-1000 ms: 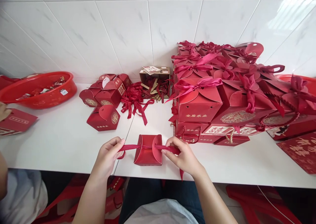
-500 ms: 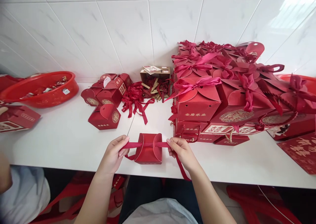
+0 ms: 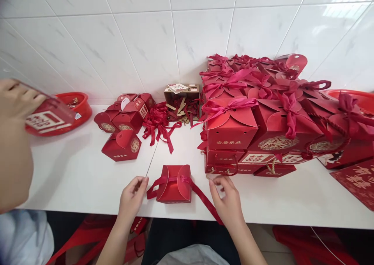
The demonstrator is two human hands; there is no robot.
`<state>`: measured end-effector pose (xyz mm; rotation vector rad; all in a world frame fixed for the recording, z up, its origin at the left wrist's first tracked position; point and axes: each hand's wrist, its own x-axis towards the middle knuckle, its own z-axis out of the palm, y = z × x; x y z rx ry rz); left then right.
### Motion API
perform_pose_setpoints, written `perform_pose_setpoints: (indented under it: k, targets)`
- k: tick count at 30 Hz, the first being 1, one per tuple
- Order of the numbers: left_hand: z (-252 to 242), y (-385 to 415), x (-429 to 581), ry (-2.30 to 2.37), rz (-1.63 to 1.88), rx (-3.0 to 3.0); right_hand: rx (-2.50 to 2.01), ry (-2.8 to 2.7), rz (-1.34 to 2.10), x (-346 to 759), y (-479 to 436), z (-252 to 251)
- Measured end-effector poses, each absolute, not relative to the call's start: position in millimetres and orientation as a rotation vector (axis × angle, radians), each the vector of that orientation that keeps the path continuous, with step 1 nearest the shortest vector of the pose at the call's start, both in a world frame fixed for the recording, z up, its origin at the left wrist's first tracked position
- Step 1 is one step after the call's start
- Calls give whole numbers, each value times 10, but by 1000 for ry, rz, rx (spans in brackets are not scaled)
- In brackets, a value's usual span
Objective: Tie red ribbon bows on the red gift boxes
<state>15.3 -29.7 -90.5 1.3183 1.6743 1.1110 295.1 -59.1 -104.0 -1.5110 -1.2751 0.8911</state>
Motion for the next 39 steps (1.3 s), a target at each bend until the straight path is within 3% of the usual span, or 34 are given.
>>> perform_pose_setpoints:
  k: [6,8,13,17,22,39]
  targets:
    - [-792,-498,99,1513,688,1478,-1334,-1076,1610,2806,-795,-1103]
    - [-801,-489,118,1505,636,1468,-1293,-1027,1691,2740,-765,-1138]
    - [-907,-401,202,1359,1048,1004,-1216,-842,1831,2638,-682,-1217]
    - [-919,-381,266,1019,1294,560,-825,-236,1877,2581,-683,-1202]
    - [-884,-360,258,900,1414,282,-525,117,1769,2520,-663,-1167]
    - [-700,-382,89,1179,1786,388,-746,-326,1132,2659,-590,-905]
